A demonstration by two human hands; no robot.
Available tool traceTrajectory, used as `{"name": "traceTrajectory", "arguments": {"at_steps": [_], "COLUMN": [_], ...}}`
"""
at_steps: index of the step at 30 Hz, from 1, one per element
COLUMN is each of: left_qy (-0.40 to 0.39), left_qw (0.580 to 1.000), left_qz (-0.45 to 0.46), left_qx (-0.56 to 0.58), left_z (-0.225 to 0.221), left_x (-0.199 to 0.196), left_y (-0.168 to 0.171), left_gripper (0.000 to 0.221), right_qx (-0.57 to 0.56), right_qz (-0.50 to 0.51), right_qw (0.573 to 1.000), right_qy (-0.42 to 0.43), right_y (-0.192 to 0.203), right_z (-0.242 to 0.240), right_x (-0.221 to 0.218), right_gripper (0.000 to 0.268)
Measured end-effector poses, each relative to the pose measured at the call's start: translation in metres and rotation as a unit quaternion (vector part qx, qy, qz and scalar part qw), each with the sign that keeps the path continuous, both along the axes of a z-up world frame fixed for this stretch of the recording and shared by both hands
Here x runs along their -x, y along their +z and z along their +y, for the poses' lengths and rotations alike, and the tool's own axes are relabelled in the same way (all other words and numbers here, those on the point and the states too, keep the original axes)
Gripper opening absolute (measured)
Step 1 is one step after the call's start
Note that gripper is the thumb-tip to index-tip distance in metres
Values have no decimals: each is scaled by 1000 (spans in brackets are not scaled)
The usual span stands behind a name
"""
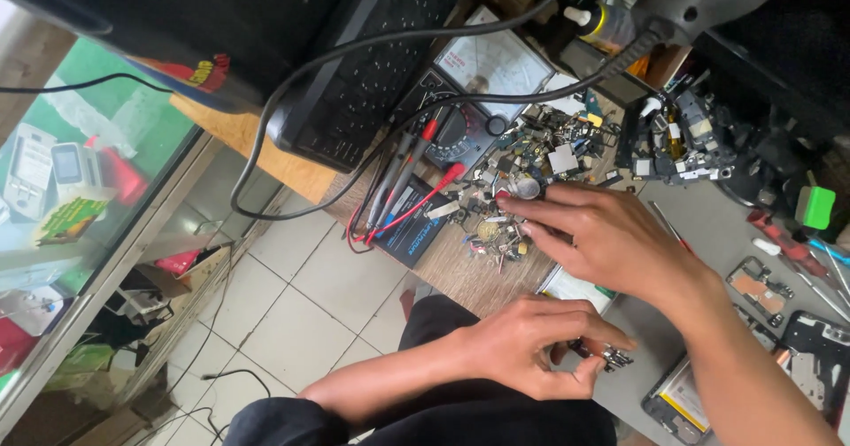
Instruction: Prying a motherboard from a smartphone frame using a small tool at a repair bench.
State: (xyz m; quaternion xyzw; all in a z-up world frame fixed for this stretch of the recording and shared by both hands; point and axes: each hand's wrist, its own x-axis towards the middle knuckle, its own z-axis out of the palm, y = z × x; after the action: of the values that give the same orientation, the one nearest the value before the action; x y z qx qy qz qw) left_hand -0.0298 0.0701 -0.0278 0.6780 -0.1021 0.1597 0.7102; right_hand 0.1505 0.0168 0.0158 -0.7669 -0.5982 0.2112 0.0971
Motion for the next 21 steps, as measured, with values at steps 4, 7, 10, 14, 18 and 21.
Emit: {"name": "traceTrajectory", "arguments": {"at_steps": [4, 7, 10, 14, 18, 21], "left_qy": [-2, -11, -15, -14, -4, -11], "left_qw": [1000, 1000, 999, 999, 999, 998], "left_qz": [-6, 0, 3, 8, 8, 4], "left_qx": [7, 23, 31, 45, 50, 60], "left_z": [0, -1, 0, 1, 0, 0], "left_x": [-3, -5, -7, -9, -12, -13], "left_y": [1, 0, 2, 4, 5, 5], "left_gripper": [24, 22, 25, 25, 24, 25], "right_qx": [-28, 84, 156, 66, 157, 63], "right_qz": [44, -5, 41, 18, 2, 46], "right_qw": [998, 992, 983, 993, 983, 993], "right_qy": [-46, -96, -85, -93, -93, -93], "right_y": [3, 9, 12, 7, 14, 5], "right_z": [1, 4, 4, 5, 14, 4], "right_x": [-7, -9, -8, -16, -19, -22], "right_gripper": [46, 53, 58, 62, 67, 59]}}
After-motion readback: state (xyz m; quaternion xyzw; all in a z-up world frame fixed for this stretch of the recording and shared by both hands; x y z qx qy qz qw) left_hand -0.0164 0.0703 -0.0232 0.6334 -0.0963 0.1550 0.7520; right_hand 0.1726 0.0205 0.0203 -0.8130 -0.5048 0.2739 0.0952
